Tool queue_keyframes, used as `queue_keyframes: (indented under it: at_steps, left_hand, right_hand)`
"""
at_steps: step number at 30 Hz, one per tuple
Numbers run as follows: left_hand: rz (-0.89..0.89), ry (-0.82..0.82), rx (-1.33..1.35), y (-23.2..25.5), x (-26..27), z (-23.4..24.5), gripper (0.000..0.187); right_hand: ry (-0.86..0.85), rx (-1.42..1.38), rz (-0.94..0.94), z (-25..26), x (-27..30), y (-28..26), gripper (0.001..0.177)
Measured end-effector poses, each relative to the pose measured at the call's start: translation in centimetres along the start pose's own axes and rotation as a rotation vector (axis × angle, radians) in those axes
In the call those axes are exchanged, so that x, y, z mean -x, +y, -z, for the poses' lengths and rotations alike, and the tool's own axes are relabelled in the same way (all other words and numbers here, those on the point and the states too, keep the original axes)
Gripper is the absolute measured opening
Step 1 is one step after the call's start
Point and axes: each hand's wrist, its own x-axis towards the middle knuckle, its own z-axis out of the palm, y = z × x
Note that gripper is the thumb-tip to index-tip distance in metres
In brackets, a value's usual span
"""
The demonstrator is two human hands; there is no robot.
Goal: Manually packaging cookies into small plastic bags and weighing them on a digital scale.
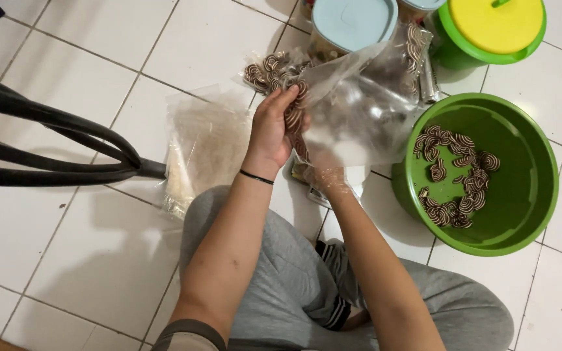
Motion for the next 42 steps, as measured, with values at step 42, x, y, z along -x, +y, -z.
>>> queue_keyframes:
  at_steps: [42]
  left_hand:
    - [-0.054,-0.231,-0.320,-15.4,-0.1,1.7,0.022]
  right_hand:
    - [-0.216,-0.084,0.030,24.2,13.2,-6.0,0.043]
